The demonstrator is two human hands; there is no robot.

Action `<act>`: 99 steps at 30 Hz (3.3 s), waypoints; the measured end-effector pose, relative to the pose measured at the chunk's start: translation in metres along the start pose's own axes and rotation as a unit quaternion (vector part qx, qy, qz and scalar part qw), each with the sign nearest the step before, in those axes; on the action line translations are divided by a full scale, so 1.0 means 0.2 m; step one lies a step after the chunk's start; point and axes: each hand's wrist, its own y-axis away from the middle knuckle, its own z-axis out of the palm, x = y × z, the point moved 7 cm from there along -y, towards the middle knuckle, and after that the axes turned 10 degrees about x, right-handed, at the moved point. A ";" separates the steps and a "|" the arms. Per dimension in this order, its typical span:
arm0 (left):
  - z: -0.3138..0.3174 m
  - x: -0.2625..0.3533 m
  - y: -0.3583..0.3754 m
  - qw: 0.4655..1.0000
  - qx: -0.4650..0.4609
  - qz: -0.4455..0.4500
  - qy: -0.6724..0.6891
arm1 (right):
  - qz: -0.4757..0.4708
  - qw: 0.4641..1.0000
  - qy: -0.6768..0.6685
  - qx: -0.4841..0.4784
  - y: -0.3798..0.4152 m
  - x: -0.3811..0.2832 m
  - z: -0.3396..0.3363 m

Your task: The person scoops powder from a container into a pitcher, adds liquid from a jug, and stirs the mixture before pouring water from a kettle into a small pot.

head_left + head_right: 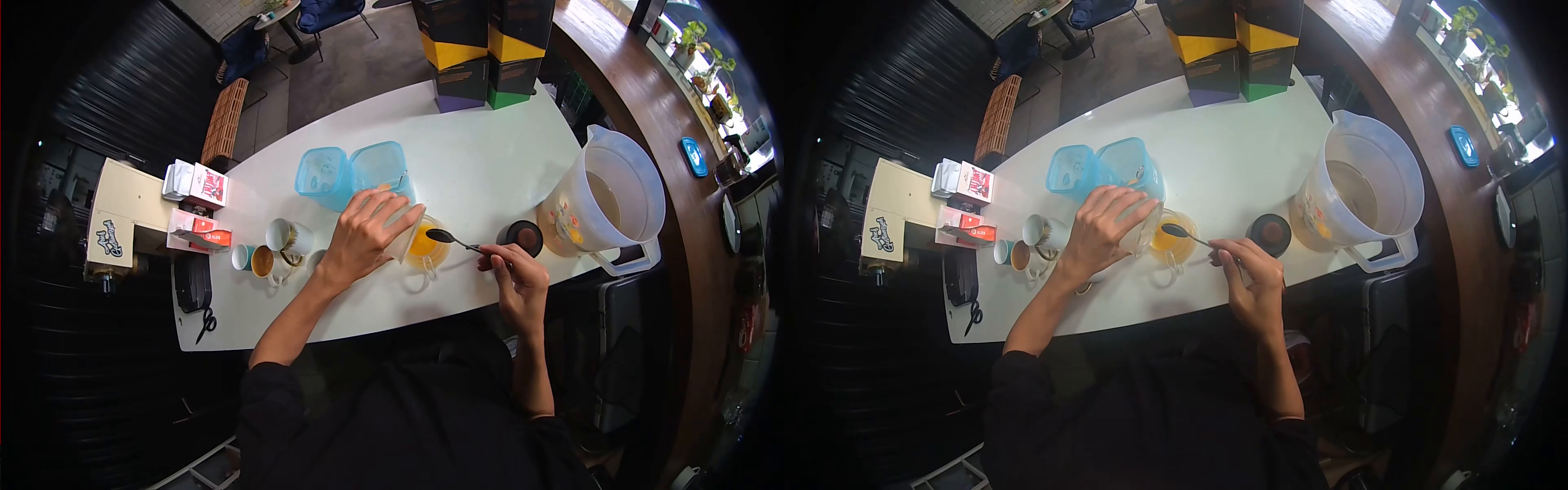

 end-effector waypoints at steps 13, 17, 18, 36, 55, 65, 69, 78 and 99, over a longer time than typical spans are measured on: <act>0.02 -0.02 0.08 0.998 0.051 0.033 -0.030 | 0.034 0.999 -0.030 -0.008 0.04 0.08 0.04; 0.03 -0.02 0.08 0.998 0.039 0.041 -0.024 | 0.033 0.999 -0.029 -0.017 0.05 0.09 0.07; 0.03 -0.02 0.08 0.998 0.037 0.039 -0.023 | 0.029 0.999 -0.026 -0.030 0.05 0.08 0.09; 0.00 0.03 0.00 0.999 -0.051 0.000 0.008 | -0.069 0.996 -0.019 -0.060 0.05 0.15 0.34; -0.02 0.00 0.00 0.999 -0.031 -0.024 0.029 | -0.017 0.997 -0.006 -0.081 0.06 0.18 0.19; -0.03 -0.01 0.03 0.999 0.012 -0.013 0.028 | 0.001 0.999 -0.031 -0.025 0.09 0.18 0.11; -0.03 -0.01 0.03 0.999 0.017 -0.013 0.030 | -0.005 1.000 -0.018 -0.011 0.07 0.13 0.08; -0.06 -0.04 0.05 0.996 0.082 -0.022 0.014 | 0.013 0.998 -0.062 0.023 0.09 0.11 0.03; -0.09 -0.07 0.10 0.957 0.132 -0.175 0.190 | 0.045 0.988 -0.146 0.016 0.08 0.06 -0.01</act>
